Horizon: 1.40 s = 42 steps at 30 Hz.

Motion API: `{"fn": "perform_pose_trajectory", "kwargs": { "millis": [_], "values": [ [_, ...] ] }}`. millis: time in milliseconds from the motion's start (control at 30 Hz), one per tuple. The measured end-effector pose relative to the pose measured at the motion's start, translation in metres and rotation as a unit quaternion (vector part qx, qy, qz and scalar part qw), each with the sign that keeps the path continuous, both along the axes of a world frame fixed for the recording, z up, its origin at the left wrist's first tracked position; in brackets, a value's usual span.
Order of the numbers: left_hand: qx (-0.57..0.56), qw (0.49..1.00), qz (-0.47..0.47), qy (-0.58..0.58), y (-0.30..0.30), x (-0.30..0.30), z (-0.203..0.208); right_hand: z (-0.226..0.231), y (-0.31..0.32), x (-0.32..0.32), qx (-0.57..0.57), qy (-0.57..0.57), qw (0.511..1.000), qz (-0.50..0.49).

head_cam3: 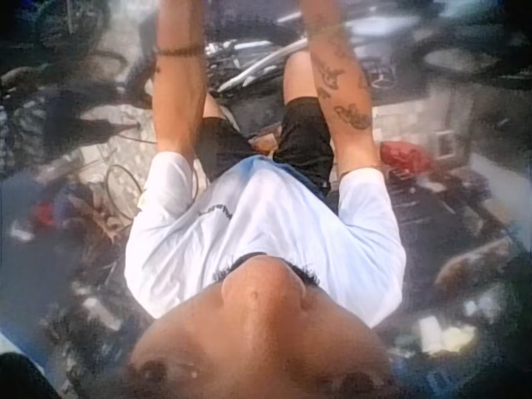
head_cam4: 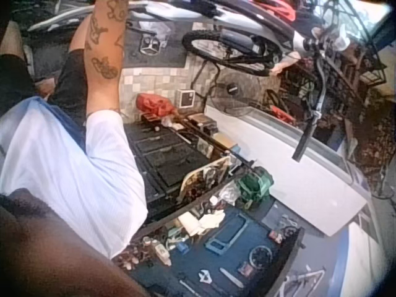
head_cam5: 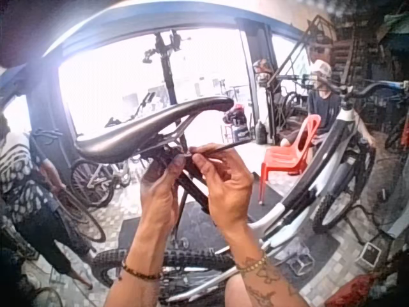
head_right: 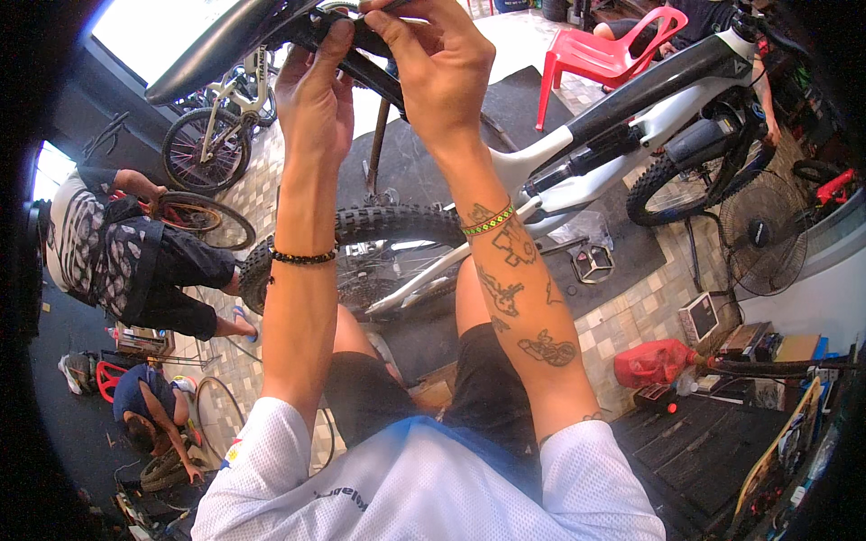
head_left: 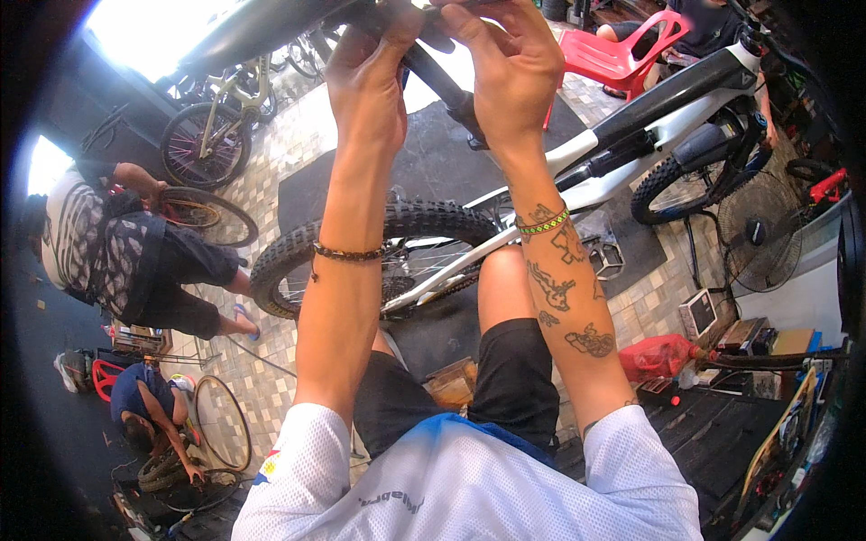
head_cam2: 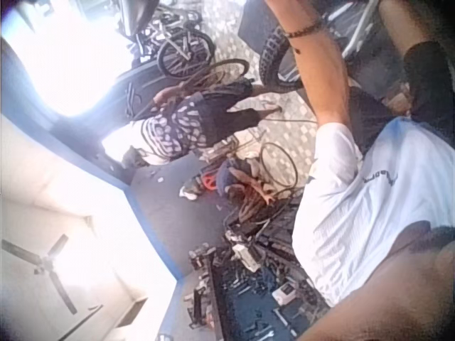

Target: The person adjusts the bicycle seat by loosening the seat post clamp, repositioning the saddle, and tightening the clamp. They use an Allen key to secure the seat post and make fine adjustments to the seat angle.

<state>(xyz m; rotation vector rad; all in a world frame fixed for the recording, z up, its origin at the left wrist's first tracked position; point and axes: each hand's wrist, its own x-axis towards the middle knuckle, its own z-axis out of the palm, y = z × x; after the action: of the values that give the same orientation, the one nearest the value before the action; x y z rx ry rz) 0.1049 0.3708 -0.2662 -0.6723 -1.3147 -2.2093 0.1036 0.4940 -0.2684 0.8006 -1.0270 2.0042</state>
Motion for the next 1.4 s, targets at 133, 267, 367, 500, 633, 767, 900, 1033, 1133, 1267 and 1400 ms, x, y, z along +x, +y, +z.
{"fn": "perform_pose_trajectory", "kwargs": {
  "millis": [133, 267, 367, 500, 633, 767, 900, 1033, 1133, 1267, 1400],
  "values": [
    [-0.033, 0.999, 0.006, 0.002, -0.002, 0.001, -0.004, 0.006, 0.003, 0.002, -0.023, -0.042, 0.998, 0.047],
    [-0.037, 0.999, 0.02, 0.012, -0.003, -0.003, -0.006, 0.01, -0.001, 0.008, -0.008, -0.06, 0.998, 0.005],
    [-0.034, 0.999, 0.014, 0.015, -0.003, 0.0, -0.005, 0.02, -0.01, 0.027, 0.059, -0.076, 0.984, -0.149],
    [-0.036, 0.999, 0.002, -0.001, -0.006, -0.002, -0.001, 0.024, -0.03, -0.003, 0.072, -0.06, 0.947, -0.307],
    [-0.077, 0.996, 0.021, 0.043, -0.009, 0.018, 0.007, 0.039, -0.037, -0.018, 0.13, -0.145, 0.909, -0.367],
    [-0.094, 0.993, 0.072, 0.024, -0.013, 0.02, 0.01, 0.034, -0.013, -0.07, 0.401, -0.088, 0.838, -0.36],
    [-0.124, 0.989, 0.079, 0.034, 0.019, -0.003, 0.014, 0.019, 0.068, -0.175, 0.587, 0.22, 0.635, -0.452],
    [-0.174, 0.975, 0.139, 0.015, -0.02, 0.013, 0.01, 0.064, 0.024, -0.102, 0.641, -0.088, 0.763, 0.001],
    [-0.218, 0.968, 0.127, 0.004, -0.03, 0.02, 0.018, 0.079, 0.029, -0.077, 0.635, -0.09, 0.767, -0.009],
    [-0.123, 0.991, 0.045, -0.028, -0.021, 0.031, 0.03, 0.055, 0.011, -0.056, 0.38, -0.253, 0.889, -0.028],
    [-0.052, 0.998, 0.01, -0.044, -0.041, 0.027, 0.034, 0.055, -0.006, -0.045, 0.248, -0.256, 0.934, 0.034]
  ]
}}
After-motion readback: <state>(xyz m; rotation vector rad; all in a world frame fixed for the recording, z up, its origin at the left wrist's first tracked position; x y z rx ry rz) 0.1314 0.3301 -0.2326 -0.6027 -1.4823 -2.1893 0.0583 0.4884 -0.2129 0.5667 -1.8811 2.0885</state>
